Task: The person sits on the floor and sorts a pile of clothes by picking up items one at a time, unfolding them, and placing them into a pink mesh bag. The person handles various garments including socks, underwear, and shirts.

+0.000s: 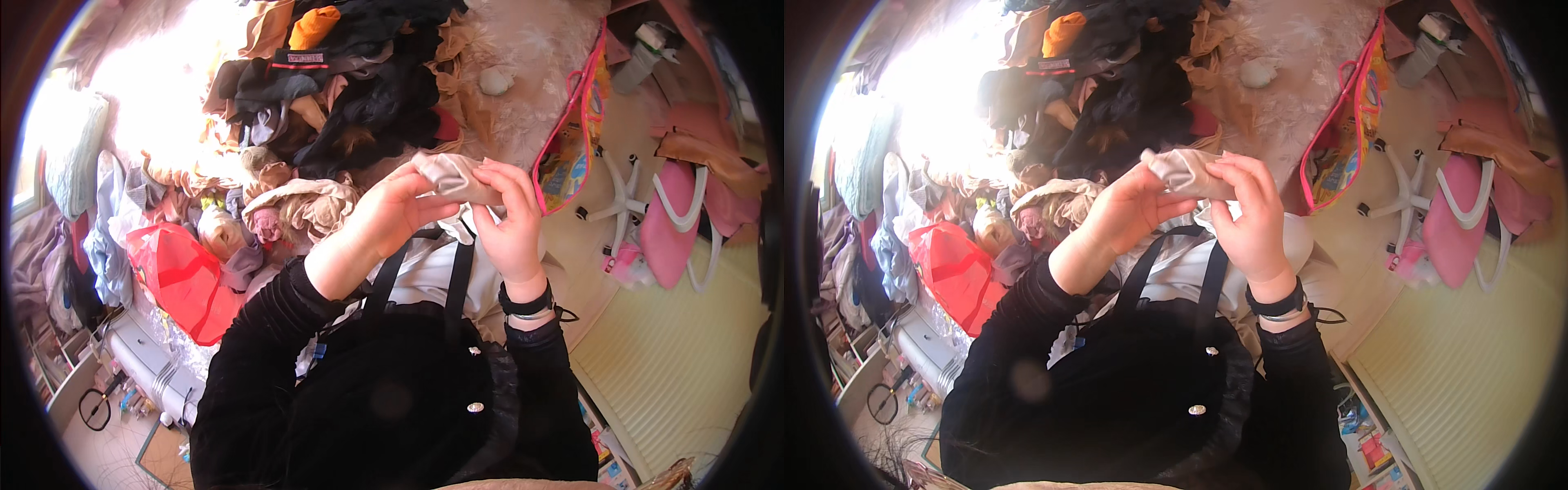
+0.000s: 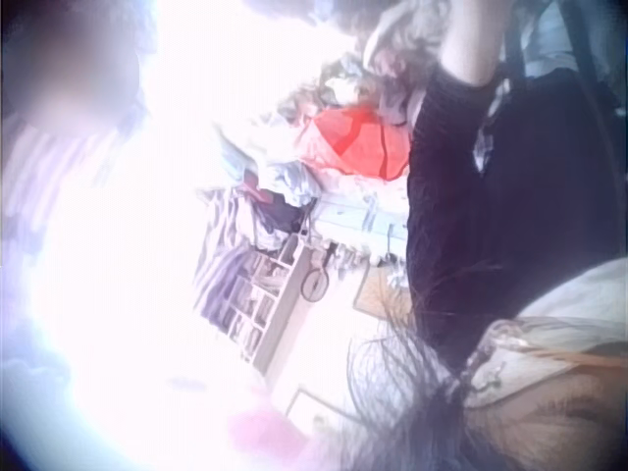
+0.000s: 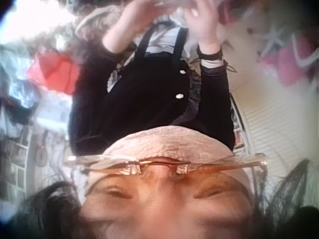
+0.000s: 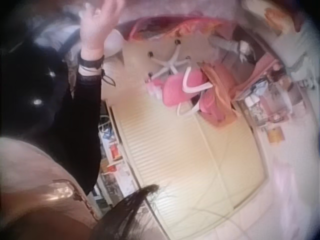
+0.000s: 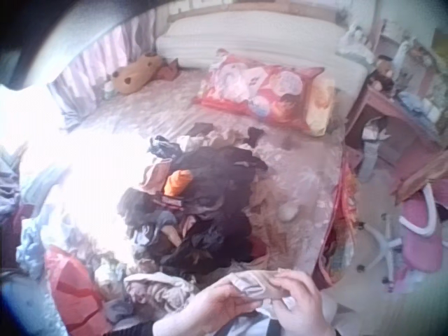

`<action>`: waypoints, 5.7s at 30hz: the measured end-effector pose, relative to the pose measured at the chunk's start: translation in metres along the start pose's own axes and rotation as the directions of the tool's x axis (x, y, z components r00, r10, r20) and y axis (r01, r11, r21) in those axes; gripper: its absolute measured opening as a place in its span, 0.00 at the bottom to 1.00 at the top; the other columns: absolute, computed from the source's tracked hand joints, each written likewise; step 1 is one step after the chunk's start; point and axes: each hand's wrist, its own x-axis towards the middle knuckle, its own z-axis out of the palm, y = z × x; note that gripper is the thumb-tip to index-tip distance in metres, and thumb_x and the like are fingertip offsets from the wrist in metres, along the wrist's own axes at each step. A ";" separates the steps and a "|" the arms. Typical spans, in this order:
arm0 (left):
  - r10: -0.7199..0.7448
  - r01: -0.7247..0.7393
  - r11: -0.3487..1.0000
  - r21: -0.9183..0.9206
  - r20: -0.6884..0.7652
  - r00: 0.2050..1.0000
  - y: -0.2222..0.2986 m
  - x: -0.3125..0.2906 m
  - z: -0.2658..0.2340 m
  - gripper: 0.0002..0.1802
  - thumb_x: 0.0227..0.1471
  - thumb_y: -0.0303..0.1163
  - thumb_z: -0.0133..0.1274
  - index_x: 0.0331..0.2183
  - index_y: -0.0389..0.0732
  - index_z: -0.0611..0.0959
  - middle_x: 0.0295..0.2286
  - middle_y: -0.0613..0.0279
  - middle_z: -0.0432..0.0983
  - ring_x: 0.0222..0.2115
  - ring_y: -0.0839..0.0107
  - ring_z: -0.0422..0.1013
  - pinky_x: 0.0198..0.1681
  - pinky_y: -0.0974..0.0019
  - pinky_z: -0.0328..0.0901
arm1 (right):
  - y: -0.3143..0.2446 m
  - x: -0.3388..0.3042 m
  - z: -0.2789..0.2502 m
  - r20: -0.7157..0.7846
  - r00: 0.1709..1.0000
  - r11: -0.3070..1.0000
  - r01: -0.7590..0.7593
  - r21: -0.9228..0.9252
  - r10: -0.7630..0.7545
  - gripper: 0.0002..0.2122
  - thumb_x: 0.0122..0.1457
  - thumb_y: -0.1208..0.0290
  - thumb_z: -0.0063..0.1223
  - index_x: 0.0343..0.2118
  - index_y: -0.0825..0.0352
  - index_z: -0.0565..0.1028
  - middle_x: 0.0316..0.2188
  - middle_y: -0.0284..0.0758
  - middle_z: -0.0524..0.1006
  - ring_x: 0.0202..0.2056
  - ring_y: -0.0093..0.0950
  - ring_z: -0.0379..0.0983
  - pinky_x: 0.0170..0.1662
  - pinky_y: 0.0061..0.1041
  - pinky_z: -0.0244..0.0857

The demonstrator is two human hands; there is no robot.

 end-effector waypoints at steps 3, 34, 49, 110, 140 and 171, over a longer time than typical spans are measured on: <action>0.125 -0.119 0.989 -0.090 0.067 0.990 -0.017 0.004 -0.005 0.17 0.54 0.32 0.50 0.46 0.39 0.72 0.47 0.58 0.71 0.47 0.63 0.69 0.50 0.60 0.65 | -0.004 -0.004 -0.009 0.031 0.998 0.996 0.061 -0.060 -0.059 0.20 0.45 0.83 0.56 0.45 0.67 0.71 0.50 0.41 0.68 0.55 0.43 0.64 0.54 0.35 0.62; 0.442 -0.485 0.844 0.226 0.217 0.870 -0.055 0.006 -0.003 0.26 0.42 0.16 0.59 0.43 0.43 0.68 0.43 0.66 0.68 0.46 0.73 0.65 0.51 0.66 0.62 | -0.015 -0.034 -0.008 -0.024 0.996 0.995 0.083 -0.048 -0.084 0.11 0.40 0.86 0.53 0.29 0.65 0.73 0.30 0.38 0.74 0.34 0.38 0.73 0.37 0.30 0.68; -0.045 0.123 0.456 0.882 -0.115 0.992 0.118 -0.226 -0.073 0.24 0.45 0.22 0.48 0.47 0.31 0.71 0.38 0.62 0.74 0.35 0.75 0.69 0.36 0.70 0.66 | -0.100 0.025 0.045 0.454 0.755 0.859 0.279 0.429 -0.472 0.12 0.43 0.83 0.59 0.33 0.66 0.74 0.28 0.38 0.76 0.29 0.36 0.73 0.32 0.29 0.67; 0.627 0.812 0.376 0.447 -0.768 0.132 0.116 -0.296 -0.273 0.06 0.44 0.26 0.51 0.29 0.38 0.78 0.27 0.52 0.74 0.26 0.64 0.71 0.27 0.62 0.67 | -0.048 -0.040 0.040 0.587 0.810 0.990 -0.090 0.112 0.007 0.04 0.50 0.82 0.53 0.30 0.70 0.74 0.26 0.37 0.75 0.28 0.32 0.73 0.32 0.25 0.66; 0.997 0.901 0.066 0.429 -0.069 -0.040 0.155 -0.373 -0.069 0.30 0.43 0.20 0.42 0.52 0.44 0.74 0.38 0.43 0.76 0.35 0.51 0.75 0.40 0.59 0.67 | -0.133 0.016 0.150 0.815 0.571 0.775 -0.471 0.422 -0.096 0.35 0.51 0.74 0.60 0.61 0.66 0.54 0.55 0.45 0.64 0.50 0.32 0.69 0.46 0.24 0.67; 0.841 0.789 -0.520 0.327 0.034 0.541 0.176 -0.303 -0.194 0.44 0.44 0.41 0.60 0.60 0.42 0.60 0.59 0.47 0.54 0.58 0.48 0.54 0.59 0.53 0.52 | -0.076 -0.054 0.143 0.746 0.647 0.978 -0.002 0.208 -0.157 0.09 0.51 0.77 0.46 0.35 0.65 0.75 0.29 0.42 0.77 0.34 0.45 0.73 0.37 0.37 0.68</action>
